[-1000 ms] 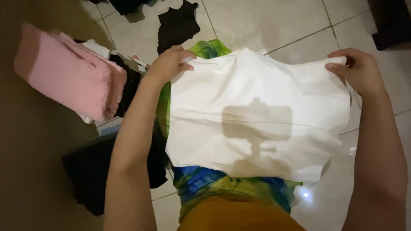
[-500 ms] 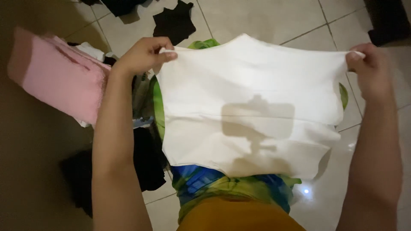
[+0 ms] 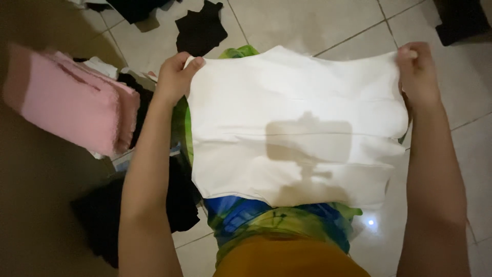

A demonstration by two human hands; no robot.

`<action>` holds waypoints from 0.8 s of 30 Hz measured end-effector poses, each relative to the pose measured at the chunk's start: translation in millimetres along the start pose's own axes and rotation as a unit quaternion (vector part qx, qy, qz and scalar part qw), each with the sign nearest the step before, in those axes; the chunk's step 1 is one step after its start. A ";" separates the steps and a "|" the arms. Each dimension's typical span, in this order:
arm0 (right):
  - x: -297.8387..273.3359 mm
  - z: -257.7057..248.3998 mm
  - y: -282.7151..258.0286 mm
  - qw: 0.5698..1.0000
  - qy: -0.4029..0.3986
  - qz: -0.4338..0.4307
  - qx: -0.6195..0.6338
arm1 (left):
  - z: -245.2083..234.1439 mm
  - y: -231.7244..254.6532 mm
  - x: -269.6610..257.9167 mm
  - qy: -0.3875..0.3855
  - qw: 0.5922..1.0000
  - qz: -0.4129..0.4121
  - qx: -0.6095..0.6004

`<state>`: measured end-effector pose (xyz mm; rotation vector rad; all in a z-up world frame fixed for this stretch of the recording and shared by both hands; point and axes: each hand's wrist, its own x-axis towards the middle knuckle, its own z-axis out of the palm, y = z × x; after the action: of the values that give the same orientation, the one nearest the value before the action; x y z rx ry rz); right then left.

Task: Folding various clothing items such as trousers and shirts and stacking them on the floor.

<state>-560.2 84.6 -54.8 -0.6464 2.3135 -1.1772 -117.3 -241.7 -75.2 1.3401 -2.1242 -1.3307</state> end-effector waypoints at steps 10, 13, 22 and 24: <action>-4.3 -15.9 -3.2 0.968 -0.196 -0.003 -0.154 | -23.8 27.3 -18.6 -0.101 0.994 -0.042 -0.009; -10.5 -27.5 35.2 0.986 -0.157 -0.055 0.009 | -30.0 16.1 -26.5 -0.088 0.994 -0.047 -0.045; -77.5 -54.8 126.6 0.982 -0.029 -0.139 0.122 | -43.0 -30.8 -89.6 -0.103 0.957 0.233 -0.141; -79.2 -55.2 136.8 0.981 -0.030 -0.186 0.036 | -39.5 -24.6 -96.7 -0.117 0.949 0.250 -0.151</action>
<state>-557.8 237.0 -124.4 -1.1054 2.1462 -1.3746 -27.6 -186.6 -54.2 0.4941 -2.0939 -1.5540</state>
